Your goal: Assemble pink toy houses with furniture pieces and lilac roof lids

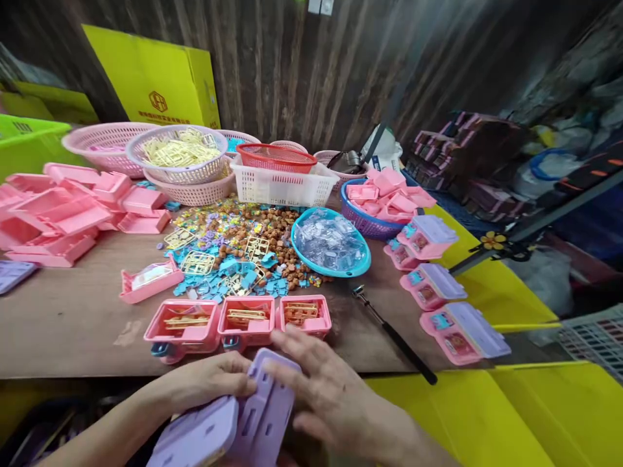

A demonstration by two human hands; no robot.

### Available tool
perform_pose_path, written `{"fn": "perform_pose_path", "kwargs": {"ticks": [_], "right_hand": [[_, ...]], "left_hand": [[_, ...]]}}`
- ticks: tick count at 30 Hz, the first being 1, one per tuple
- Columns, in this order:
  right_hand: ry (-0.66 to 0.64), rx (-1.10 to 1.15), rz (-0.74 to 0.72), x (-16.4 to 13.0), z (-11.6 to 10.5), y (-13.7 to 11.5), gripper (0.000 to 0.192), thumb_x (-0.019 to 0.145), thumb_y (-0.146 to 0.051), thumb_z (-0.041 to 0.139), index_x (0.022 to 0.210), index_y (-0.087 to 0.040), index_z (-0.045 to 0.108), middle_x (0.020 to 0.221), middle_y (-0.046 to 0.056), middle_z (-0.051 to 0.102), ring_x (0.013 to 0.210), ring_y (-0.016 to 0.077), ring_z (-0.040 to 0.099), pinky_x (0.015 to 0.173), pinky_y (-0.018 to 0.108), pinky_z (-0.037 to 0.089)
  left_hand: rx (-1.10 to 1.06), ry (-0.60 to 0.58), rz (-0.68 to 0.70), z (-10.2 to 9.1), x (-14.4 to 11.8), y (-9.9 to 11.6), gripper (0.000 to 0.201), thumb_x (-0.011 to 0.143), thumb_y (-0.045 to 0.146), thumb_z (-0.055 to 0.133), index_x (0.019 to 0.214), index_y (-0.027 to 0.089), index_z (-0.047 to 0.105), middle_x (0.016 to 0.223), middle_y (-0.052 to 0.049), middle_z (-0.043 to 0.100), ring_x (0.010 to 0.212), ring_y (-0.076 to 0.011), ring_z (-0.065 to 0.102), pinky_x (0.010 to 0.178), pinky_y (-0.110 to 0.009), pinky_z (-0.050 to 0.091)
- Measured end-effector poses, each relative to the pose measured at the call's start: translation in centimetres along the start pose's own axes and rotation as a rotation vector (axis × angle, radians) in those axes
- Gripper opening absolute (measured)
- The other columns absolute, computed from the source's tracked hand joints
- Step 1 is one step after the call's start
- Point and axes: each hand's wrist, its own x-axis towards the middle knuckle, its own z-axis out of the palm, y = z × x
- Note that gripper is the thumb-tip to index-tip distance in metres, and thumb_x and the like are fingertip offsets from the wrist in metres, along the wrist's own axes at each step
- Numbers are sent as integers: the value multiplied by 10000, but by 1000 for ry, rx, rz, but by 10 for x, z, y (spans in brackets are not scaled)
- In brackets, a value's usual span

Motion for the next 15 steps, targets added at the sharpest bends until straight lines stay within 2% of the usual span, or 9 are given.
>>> {"fn": "perform_pose_path", "kwargs": {"ticks": [2,4,7,9,13,15], "right_hand": [[-175,-108,-127,-7,-10,0,738,722,-244,697,1372,-242,346,1422,95,407,1341,235,301,1066,379,333],[-220,-132,-131,-6,-13,1,746,697,-317,724,1345,-177,383,1367,121,469,1301,238,362,1051,367,356],[-189,-197,-100,-1,-8,7,685,711,-266,684,1321,-124,408,1213,144,572,1158,269,491,985,413,410],[-140,-246,-130,-1,-3,13,737,724,-242,636,1374,-93,323,1184,166,576,1122,288,505,962,440,415],[26,-269,-215,-5,8,22,860,790,-280,570,1451,-68,62,1312,210,458,1258,280,379,1004,398,375],[53,-266,-258,-7,12,23,895,797,-368,582,1460,-96,46,1374,208,385,1307,289,306,1019,405,357]], "left_hand": [[74,-40,-22,6,10,5,346,688,447,621,571,145,499,511,68,376,454,-50,282,449,-189,199],[96,-39,-40,11,19,11,360,677,461,601,544,160,454,490,73,354,442,-53,271,437,-199,180],[86,14,-69,16,26,17,357,653,486,590,558,165,466,491,68,395,434,-57,304,437,-203,194],[18,71,-91,18,28,21,366,614,503,609,565,163,484,501,59,443,434,-61,344,448,-204,221],[-120,149,-127,19,30,23,337,563,472,628,557,156,511,492,46,496,395,-59,342,453,-214,238],[-147,167,-136,18,33,21,298,548,436,616,554,152,524,487,45,503,382,-52,319,450,-218,237]]}}
